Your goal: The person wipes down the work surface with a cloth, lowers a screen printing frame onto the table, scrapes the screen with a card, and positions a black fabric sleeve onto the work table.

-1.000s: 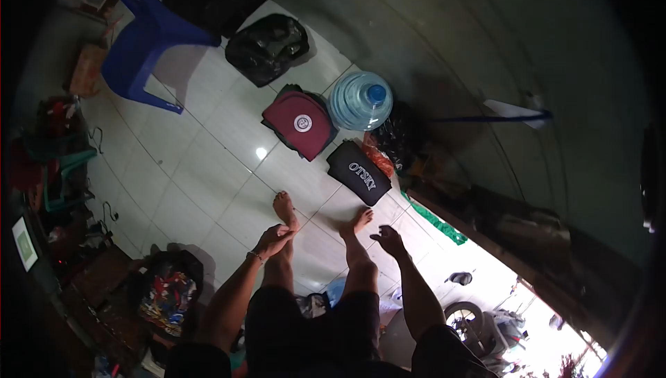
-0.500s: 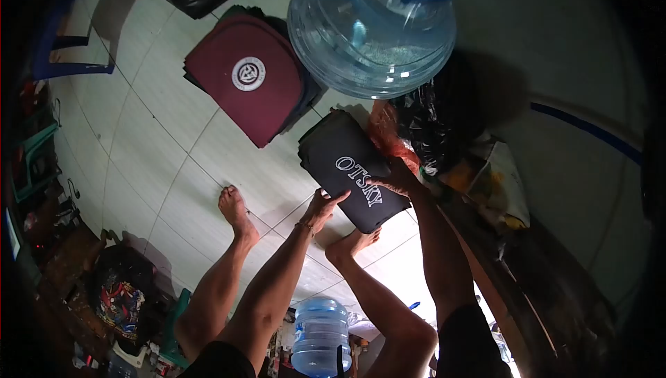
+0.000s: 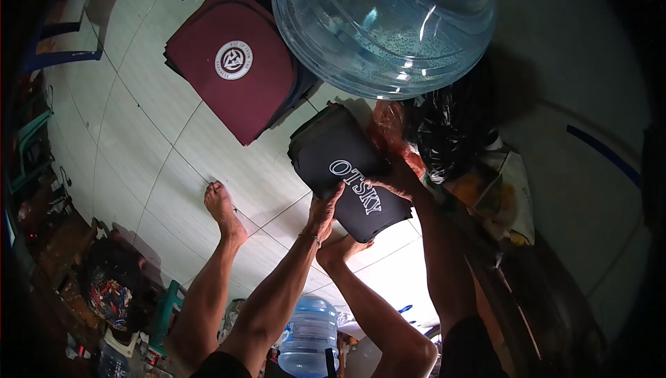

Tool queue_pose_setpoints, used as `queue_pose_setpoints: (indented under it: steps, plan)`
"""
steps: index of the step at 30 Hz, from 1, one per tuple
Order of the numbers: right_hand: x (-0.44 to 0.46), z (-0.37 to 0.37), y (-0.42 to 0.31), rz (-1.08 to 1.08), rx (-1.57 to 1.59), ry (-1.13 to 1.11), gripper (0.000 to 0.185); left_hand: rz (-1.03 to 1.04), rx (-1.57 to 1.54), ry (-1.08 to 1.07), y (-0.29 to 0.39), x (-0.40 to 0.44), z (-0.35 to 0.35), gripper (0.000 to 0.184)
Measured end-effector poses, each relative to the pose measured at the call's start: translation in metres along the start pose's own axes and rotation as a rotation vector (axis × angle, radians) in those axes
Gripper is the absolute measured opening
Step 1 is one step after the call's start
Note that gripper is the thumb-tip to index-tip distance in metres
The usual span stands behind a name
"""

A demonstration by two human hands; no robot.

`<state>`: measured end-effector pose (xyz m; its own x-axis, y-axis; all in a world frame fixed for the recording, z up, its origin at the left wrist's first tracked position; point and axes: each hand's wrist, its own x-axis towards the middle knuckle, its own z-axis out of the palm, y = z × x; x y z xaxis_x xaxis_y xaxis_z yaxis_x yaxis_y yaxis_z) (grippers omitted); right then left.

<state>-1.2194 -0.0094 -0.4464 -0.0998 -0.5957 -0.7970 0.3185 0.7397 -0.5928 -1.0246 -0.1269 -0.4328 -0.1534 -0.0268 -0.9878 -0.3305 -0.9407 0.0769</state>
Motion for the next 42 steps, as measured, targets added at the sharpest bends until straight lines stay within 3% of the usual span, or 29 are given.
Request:
queue_pose_setpoints:
  steps: [1, 2, 4, 5, 7, 10, 13, 17, 19, 28, 29, 31, 33, 38, 42]
  plan:
    - [-0.006, 0.01, -0.005, -0.13, 0.055, 0.105, 0.104, -0.004, -0.003, 0.003, 0.0, -0.002, 0.0, 0.064]
    - [-0.014, 0.018, -0.009, -0.125, 0.054, 0.101, 0.104, 0.034, -0.02, -0.004, -0.001, -0.005, 0.0, 0.065]
    - [-0.026, 0.032, -0.015, -0.128, -0.367, 0.349, 0.097, 0.073, -0.04, -0.009, -0.004, -0.007, 0.003, 0.066]
    - [-0.022, 0.038, -0.007, -0.233, -0.264, 0.4, 0.096, 0.185, -0.044, -0.013, -0.008, -0.008, 0.006, 0.067]
    - [-0.024, 0.048, -0.012, -0.182, -0.323, 0.463, 0.096, 0.362, 0.018, 0.057, -0.018, -0.001, 0.007, 0.064]
    - [-0.023, 0.064, -0.01, -0.164, -0.427, 0.601, 0.099, 0.325, 0.032, 0.094, -0.026, 0.011, -0.002, 0.057]
    - [-0.022, 0.072, -0.015, 0.004, -0.413, 0.684, 0.101, 0.283, -0.018, 0.022, -0.025, 0.012, -0.014, 0.046]
    - [-0.016, 0.065, -0.008, 0.062, -0.444, 0.517, 0.1, 0.27, -0.036, -0.014, -0.022, 0.013, -0.016, 0.045]
    - [-0.01, 0.064, -0.008, 0.0, -0.23, 0.508, 0.097, 0.258, -0.035, -0.034, -0.018, 0.01, -0.014, 0.044]
    - [0.003, 0.032, -0.019, 0.152, -0.328, 0.202, 0.095, 0.218, 0.016, -0.012, -0.025, 0.022, -0.025, 0.051]
    - [0.0, 0.035, -0.019, 0.153, -0.331, 0.203, 0.095, 0.239, 0.025, 0.002, -0.027, 0.022, -0.026, 0.052]
    - [-0.009, 0.046, -0.02, -0.09, -0.347, 0.362, 0.088, 0.211, 0.079, -0.023, -0.026, 0.02, -0.033, 0.054]
    - [-0.022, 0.053, -0.03, -0.038, -0.374, 0.378, 0.086, 0.108, 0.287, -0.022, -0.012, 0.0, -0.033, 0.065]
    - [-0.072, 0.084, -0.082, 0.087, -0.373, 0.235, 0.074, 0.084, 0.304, -0.152, -0.002, -0.056, -0.07, 0.074]
    - [-0.12, 0.129, -0.12, 0.109, -0.436, 0.331, 0.07, -0.182, -0.058, -0.11, -0.001, -0.119, -0.127, 0.087]
